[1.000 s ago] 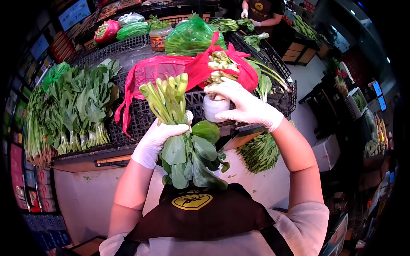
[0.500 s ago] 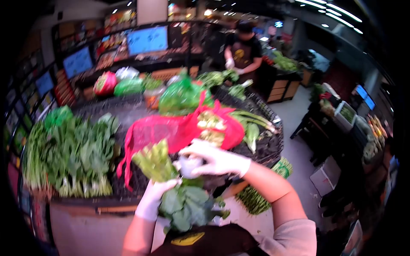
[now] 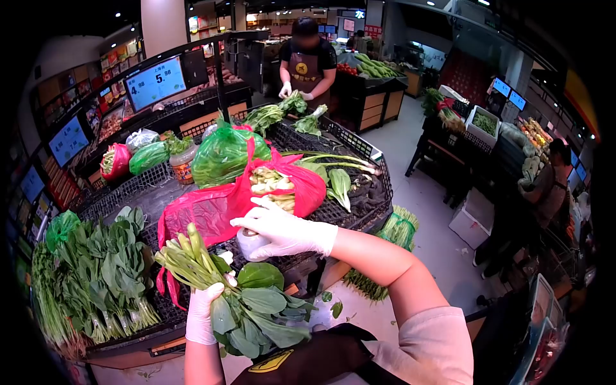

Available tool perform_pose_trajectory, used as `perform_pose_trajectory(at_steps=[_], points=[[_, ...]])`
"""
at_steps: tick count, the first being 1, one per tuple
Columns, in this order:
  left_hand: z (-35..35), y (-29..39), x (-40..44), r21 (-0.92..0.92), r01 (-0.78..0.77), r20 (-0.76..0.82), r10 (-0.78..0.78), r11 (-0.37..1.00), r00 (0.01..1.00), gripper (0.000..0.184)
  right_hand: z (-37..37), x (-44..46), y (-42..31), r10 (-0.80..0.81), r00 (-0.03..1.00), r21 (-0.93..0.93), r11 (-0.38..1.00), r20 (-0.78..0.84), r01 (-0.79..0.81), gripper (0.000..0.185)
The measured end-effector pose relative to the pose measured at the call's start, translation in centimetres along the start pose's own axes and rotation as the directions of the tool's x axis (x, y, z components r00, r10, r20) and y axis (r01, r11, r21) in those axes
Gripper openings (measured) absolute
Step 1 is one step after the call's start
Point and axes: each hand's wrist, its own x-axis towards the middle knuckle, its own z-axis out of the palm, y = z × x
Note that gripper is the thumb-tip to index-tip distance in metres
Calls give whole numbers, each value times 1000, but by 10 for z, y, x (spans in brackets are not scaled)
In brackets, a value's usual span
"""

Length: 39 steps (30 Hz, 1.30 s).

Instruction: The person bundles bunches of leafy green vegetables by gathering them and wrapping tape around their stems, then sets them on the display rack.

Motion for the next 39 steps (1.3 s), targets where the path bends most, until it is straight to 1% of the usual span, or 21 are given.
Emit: perform_pose_trajectory(at_steps=[1, 3, 4, 7, 8, 9, 11, 13, 15, 17, 19, 23, 24, 25, 26, 27, 29, 32, 35, 36, 39], points=[[-4, -2, 2, 13, 7, 22, -7, 1000, 1000, 66, 1, 0, 0, 9, 1000, -65, 998, 22, -7, 72], [0, -2, 3, -52, 17, 57, -14, 998, 998, 66, 5, 2, 2, 27, 997, -192, 981, 67, -14, 75], [3, -2, 4, -84, 20, 74, -14, 996, 997, 66, 6, 2, 3, 1, 1000, -253, 967, -24, -7, 56], [7, 1, 0, -207, 34, 81, -18, 978, 997, 67, 5, 0, 14, 39, 996, -215, 976, 80, -21, 26], [-8, -10, 6, -205, 25, 138, 4, 979, 990, 67, 8, -3, 20, -48, 998, -140, 989, -52, 40, 11], [-8, -10, 5, -188, 7, 103, 13, 982, 995, 73, 4, -6, 23, -16, 999, -43, 999, -34, 14, 10], [-12, -11, 8, -193, 0, 79, 15, 981, 997, 72, -4, -6, 18, 6, 999, -35, 999, -48, -7, 10], [1, 12, 12, -176, 9, 78, 4, 984, 997, 60, -19, 2, 3, 11, 980, 57, 998, -197, 1, 10], [14, 29, 19, -144, 1, 0, -1, 990, 1000, 43, -26, 10, -8, 103, 955, 179, 982, -276, -54, 7], [25, 45, 28, -189, 47, -26, -53, 981, 998, 31, -35, 20, -25, 113, 961, 236, 970, -251, -52, 8], [20, 53, 41, -27, 41, 2, -41, 999, 999, 30, -33, 28, -36, 71, 961, 205, 979, -268, -15, 9], [39, 75, 38, 113, -35, 16, 33, 993, 999, 41, -27, 42, -43, 10, 967, 36, 999, -256, -1, 13], [40, 76, 38, 143, -22, 49, 15, 989, 999, 43, -26, 44, -41, -24, 969, -25, 1000, -247, 19, 13], [41, 80, 38, 177, -18, 83, 3, 984, 997, 45, -23, 46, -40, -84, 950, -94, 994, -302, 58, 12], [38, 73, 42, 276, -136, 100, 112, 951, 989, 36, -25, 48, -45, -69, 965, -141, 989, -253, 34, 11], [37, 72, 46, 293, -156, 128, 123, 943, 984, 35, -26, 48, -50, -51, 978, -189, 982, -202, 12, 10], [37, 75, 41, 247, -89, 115, 62, 965, 991, 35, -23, 49, -52, -48, 967, -253, 967, -250, -17, 10], [36, 75, 38, 270, -117, 145, 80, 956, 986, 38, -15, 48, -58, -76, 940, -369, 928, -332, -55, 13], [33, 79, 33, 270, -135, 260, 62, 953, 964, 44, -10, 47, -65, -96, 934, -397, 916, -344, -52, 13], [32, 78, 30, 257, -116, 247, 51, 959, 968, 50, -6, 47, -64, -141, 918, -403, 915, -371, -22, 13], [26, 72, 25, 143, -37, 174, 12, 989, 985, 55, -2, 45, -69, -151, 920, -415, 910, -362, -14, 14]])
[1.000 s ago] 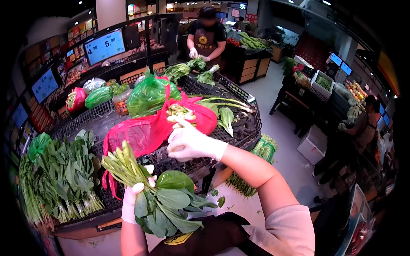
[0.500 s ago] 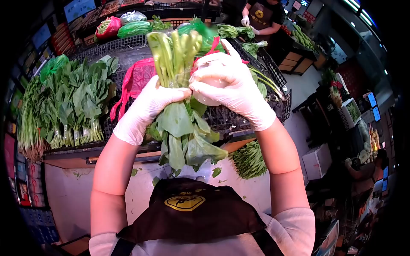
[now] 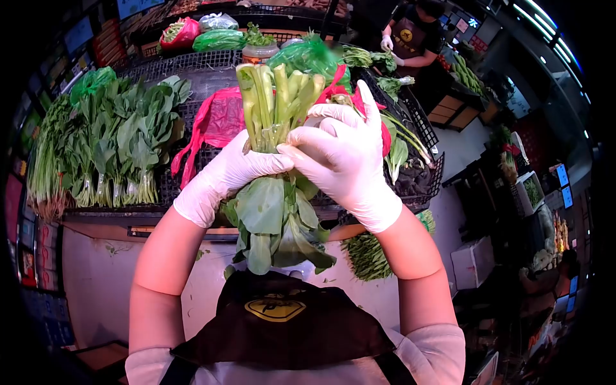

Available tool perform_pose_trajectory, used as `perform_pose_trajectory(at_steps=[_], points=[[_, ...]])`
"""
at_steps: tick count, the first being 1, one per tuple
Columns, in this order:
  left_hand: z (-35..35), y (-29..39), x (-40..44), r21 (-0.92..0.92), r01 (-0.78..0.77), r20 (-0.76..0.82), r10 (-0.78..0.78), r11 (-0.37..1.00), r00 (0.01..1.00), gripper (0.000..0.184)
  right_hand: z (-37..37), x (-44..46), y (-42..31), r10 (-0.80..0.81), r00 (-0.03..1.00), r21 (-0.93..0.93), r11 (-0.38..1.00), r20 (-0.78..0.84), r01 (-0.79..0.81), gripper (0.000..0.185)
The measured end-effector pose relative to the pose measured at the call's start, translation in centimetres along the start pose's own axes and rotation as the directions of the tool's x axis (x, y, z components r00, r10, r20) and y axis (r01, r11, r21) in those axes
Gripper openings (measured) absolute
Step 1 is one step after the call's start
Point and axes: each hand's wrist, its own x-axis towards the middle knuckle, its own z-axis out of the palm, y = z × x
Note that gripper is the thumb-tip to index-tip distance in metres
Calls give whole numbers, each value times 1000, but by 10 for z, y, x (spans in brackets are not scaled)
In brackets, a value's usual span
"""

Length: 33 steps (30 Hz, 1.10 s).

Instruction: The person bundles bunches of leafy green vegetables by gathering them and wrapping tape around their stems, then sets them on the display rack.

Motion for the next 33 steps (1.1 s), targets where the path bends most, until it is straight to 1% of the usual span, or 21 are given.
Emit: perform_pose_trajectory(at_steps=[2, 4, 6, 8, 10, 11, 13, 14, 15, 16, 17, 18, 20, 22, 24, 25, 26, 28, 30, 32, 33], points=[[2, -3, -1, -60, -25, -15, 24, 998, 1000, 63, 7, -3, 1, -51, 998, 17, 999, -27, 52, 14], [2, -7, -1, -118, -68, -45, 63, 991, 997, 61, 0, -2, -1, -77, 990, 53, 996, 116, 71, 26], [2, 1, -5, -226, 23, -118, -51, 974, 992, 58, -9, 1, -1, -99, 954, 198, 979, 282, 43, 49], [-8, -5, -5, -126, 64, -183, -86, 990, 979, 53, -9, 0, 7, -145, 882, 206, 977, 448, 56, 81], [-11, -7, -5, -10, 26, -191, -27, 1000, 981, 50, 2, -7, 12, -100, 926, 331, 943, 365, -29, 87], [-13, -10, -5, -70, 48, -208, -61, 996, 976, 49, 6, -10, 12, -47, 934, 303, 951, 353, -67, 89], [-19, -8, -10, 11, 124, -214, -119, 992, 969, 50, 10, -22, 6, 72, 937, 250, 954, 342, -165, 92], [-21, -3, -12, 51, 161, -218, -147, 986, 965, 50, 8, -22, 8, 128, 888, 229, 941, 442, -250, 83], [-19, 5, -15, 129, 229, -172, -205, 965, 963, 53, 15, -29, 20, 60, 866, 223, 955, 497, -194, 75], [-19, 5, -16, 221, 106, -41, -100, 970, 994, 57, 21, -33, 32, -4, 835, 221, 965, 550, -141, 67], [-22, 4, -13, 368, 90, 90, -132, 925, 987, 50, 23, -34, 40, 15, 786, 445, 818, 618, -365, 62], [-16, 7, -14, 475, 122, 176, -230, 871, 957, 46, 25, -33, 45, 33, 732, 586, 574, 681, -572, 56], [1, 24, -11, 753, 98, 308, -481, 651, 821, 48, 37, -32, 57, -61, 686, 656, 366, 725, -660, 54], [17, 28, -3, 909, 141, 219, -738, 392, 638, 53, 38, -20, 58, -18, 632, 614, 257, 775, -746, 51], [6, 3, 0, 963, 120, 117, -779, 240, 617, 61, 15, 6, 36, 122, 714, 676, 247, 689, -694, 48], [-9, 2, 4, 950, 213, 25, -734, 230, 679, 54, 7, 8, 21, 181, 855, 823, 234, 487, -518, 36], [-27, 2, 2, 924, 313, -83, -686, 219, 723, 48, -14, 3, -2, 367, 833, 790, 310, 414, -529, 25], [-60, 9, -5, 830, 435, -235, -489, 348, 840, 48, -6, -34, 4, 179, 951, 665, 682, 252, -305, 21], [-66, 29, -11, 748, 484, -263, -467, 455, 845, 44, 9, -70, -9, 257, 920, 597, 702, 296, -388, 34], [-50, 39, -20, 701, 342, -40, -444, 626, 895, 41, 20, -83, -6, 274, 848, 534, 679, 453, -504, 46], [-32, 46, -22, 719, 284, 112, -509, 634, 853, 35, 25, -86, -3, 264, 805, 519, 650, 531, -555, 51]])
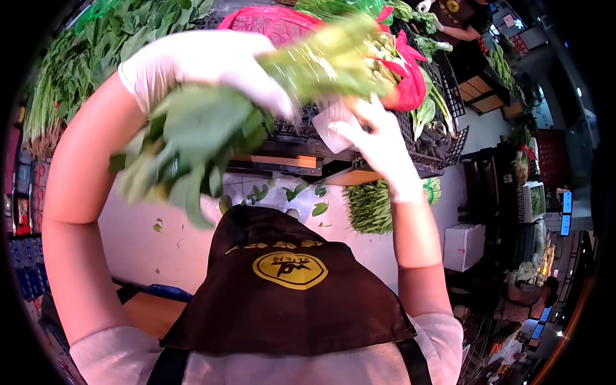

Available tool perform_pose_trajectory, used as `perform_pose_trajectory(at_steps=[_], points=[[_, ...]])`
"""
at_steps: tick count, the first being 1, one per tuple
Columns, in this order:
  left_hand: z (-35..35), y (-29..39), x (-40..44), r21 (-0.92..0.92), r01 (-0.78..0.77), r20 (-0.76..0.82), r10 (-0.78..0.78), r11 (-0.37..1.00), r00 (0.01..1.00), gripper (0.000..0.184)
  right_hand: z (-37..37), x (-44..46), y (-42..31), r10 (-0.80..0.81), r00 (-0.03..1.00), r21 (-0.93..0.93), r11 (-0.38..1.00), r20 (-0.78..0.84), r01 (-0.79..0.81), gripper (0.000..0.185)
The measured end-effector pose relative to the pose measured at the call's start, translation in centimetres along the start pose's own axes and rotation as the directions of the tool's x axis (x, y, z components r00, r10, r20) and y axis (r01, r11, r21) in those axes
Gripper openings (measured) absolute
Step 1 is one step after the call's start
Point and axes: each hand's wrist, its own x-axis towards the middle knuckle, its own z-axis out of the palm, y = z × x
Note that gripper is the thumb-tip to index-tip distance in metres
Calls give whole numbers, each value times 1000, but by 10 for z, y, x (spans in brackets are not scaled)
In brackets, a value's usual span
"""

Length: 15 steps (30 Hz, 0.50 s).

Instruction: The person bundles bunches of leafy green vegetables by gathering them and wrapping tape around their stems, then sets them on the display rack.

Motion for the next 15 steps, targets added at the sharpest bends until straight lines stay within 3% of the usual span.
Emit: perform_pose_trajectory(at_steps=[1, 2, 3, 5, 6, 7, 8, 10, 11, 12, 13, 14, 15], points=[[13, 17, 2, 89, -96, 164, 80, 991, 983, 30, -7, 11, 2, -2, 992, 119, 993, 123, -13, 55], [24, 33, 5, 197, -102, 288, 42, 975, 957, 29, -14, 21, 3, -4, 969, 234, 971, 247, -55, 59], [39, 34, 6, 74, -252, 340, 213, 965, 916, 32, -20, 32, 5, -6, 931, 328, 937, 365, -122, 63], [51, 58, 6, 357, -169, 426, 1, 919, 905, 37, -25, 60, -8, -161, 916, 429, 903, 367, -13, 73], [57, 40, 23, 286, -84, 499, -73, 954, 864, 42, -28, 67, -32, -192, 931, 438, 898, 312, 38, 72], [58, 23, 34, 406, -115, 400, -63, 907, 914, 41, -34, 72, -58, -229, 938, 445, 890, 261, 94, 71], [48, 12, 32, 402, -221, 196, 152, 889, 969, 43, -39, 66, -81, -250, 944, 384, 911, 216, 153, 68], [5, -19, 33, 346, -284, 96, 267, 894, 959, 42, -42, 46, -98, -385, 912, 118, 921, 144, 370, 51], [-10, -28, 31, 178, -206, 67, 197, 962, 978, 43, -43, 32, -98, -438, 890, -16, 896, 128, 444, 43], [-24, -38, 29, -1, -125, 38, 125, 992, 991, 45, -40, 20, -88, -430, 896, -91, 894, 108, 440, 36], [-27, -40, 24, -290, -60, -127, 24, 955, 992, 53, -34, 11, -68, -366, 927, -122, 919, 83, 374, 29], [-25, -29, 13, -263, -171, -224, 112, 949, 968, 50, -24, 7, -45, -203, 979, -114, 972, 32, 205, 23], [-24, -15, 2, -247, -157, -177, 114, 956, 978, 53, -15, 5, -24, -29, 999, -94, 995, -19, 27, 18]])
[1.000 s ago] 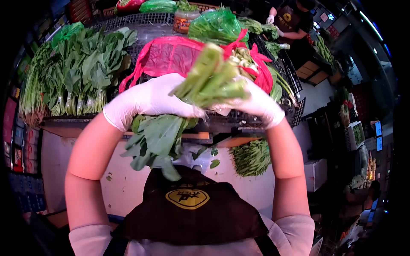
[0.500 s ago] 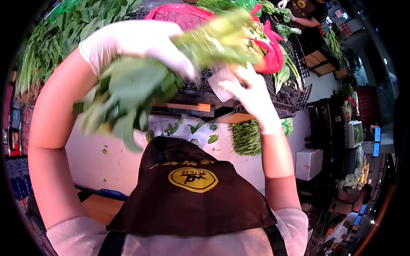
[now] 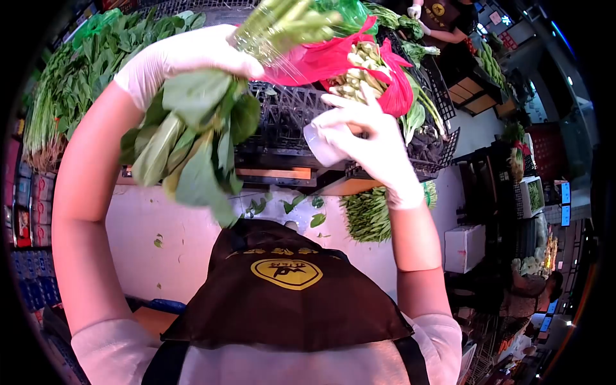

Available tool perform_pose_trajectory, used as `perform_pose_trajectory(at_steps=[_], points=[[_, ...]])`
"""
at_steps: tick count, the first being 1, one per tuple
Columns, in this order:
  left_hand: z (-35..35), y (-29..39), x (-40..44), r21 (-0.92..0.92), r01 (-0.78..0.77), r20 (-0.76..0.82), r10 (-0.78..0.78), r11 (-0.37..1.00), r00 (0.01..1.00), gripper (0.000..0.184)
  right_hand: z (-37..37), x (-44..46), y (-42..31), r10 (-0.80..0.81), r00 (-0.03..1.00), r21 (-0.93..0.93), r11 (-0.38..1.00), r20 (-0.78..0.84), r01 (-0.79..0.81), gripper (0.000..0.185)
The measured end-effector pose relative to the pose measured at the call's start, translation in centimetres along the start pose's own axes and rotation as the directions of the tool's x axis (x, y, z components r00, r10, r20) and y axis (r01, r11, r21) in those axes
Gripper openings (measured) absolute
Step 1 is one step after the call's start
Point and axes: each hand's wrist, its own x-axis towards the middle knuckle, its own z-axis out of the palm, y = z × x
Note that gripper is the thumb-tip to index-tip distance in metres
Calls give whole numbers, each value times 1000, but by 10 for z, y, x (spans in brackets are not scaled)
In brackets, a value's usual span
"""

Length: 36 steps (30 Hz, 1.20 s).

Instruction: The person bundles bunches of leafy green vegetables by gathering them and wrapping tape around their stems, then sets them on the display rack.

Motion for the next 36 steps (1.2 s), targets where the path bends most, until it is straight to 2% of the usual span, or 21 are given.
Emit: perform_pose_trajectory(at_steps=[3, 4, 6, 8, 10, 11, 13, 14, 15, 16, 18, 20, 21, 23, 25, 26, 27, 28, 31, 35, 36], points=[[52, 27, 1, 80, -176, 185, 159, 981, 970, 55, 23, 16, 29, 132, 990, 309, 944, -40, -114, 32], [68, 29, 7, 116, -214, 242, 181, 970, 953, 55, 47, 8, 47, 149, 986, 922, 387, -75, 12, 32], [87, 17, 22, 335, -382, 178, 340, 861, 923, 61, 41, 21, 23, -4, 982, 775, 614, -188, 151, 26], [86, 17, 33, 363, -343, 228, 275, 866, 934, 71, 36, 29, 19, -124, 975, 524, 827, -182, 203, 33], [93, 13, 30, 634, -365, 106, 391, 681, 914, 84, 51, 27, 54, 57, 998, 947, 322, -21, 2, 34], [94, 4, 33, 759, -304, 30, 436, 575, 899, 94, 65, 26, 74, 169, 985, 999, -27, 33, -29, 38], [92, 26, 29, 814, -74, -105, 271, 576, 957, 94, 65, 22, 74, 102, 983, 660, 751, -151, 24, 43], [91, 33, 28, 829, 41, -174, 187, 558, 967, 94, 58, 23, 66, 59, 983, 401, 916, -173, 16, 40], [90, 28, 29, 794, 38, -279, 308, 606, 910, 90, 52, 24, 58, 16, 981, 104, 995, -194, 4, 37], [82, 24, 34, 781, -96, -238, 437, 617, 867, 81, 39, 27, 42, 22, 983, -75, 997, -182, -37, 30], [71, 24, 36, 687, -143, -141, 323, 712, 936, 71, 48, 27, 39, -87, 932, -133, 990, -352, 42, 21], [72, 16, 36, 720, -198, -138, 417, 665, 899, 64, 53, 26, 40, -102, 938, -117, 991, -330, 66, 28], [72, 14, 35, 737, -221, -136, 460, 639, 877, 60, 53, 26, 28, 104, 945, 225, 974, -311, -34, 36], [68, 19, 28, 617, -253, -80, 380, 745, 921, 56, 45, 28, 32, 95, 973, 70, 994, -212, -82, 37], [63, 26, 20, 443, -189, -12, 217, 876, 976, 54, 42, 29, 39, 147, 981, 290, 951, -130, -104, 44], [64, 26, 19, 335, -145, 10, 151, 931, 989, 55, 48, 30, 64, 1, 992, 263, 964, -130, 34, 52], [67, 26, 18, 304, -137, 17, 139, 943, 990, 55, 52, 38, 64, 108, 991, 860, 510, -76, 10, 41], [72, 27, 19, 273, -130, 28, 128, 953, 991, 55, 57, 45, 63, 151, 988, 973, -230, 37, -2, 33], [79, 19, 27, 440, -216, -13, 247, 872, 969, 57, 59, 62, 79, 91, 996, 994, -109, -14, 24, 40], [98, 8, 39, 905, -159, -104, 569, 394, 816, 86, 69, 71, 93, 40, 991, 990, 63, -129, 126, 45], [99, 5, 43, 910, -156, -115, 597, 383, 794, 89, 74, 71, 94, 38, 985, 980, 107, -170, 165, 45]])
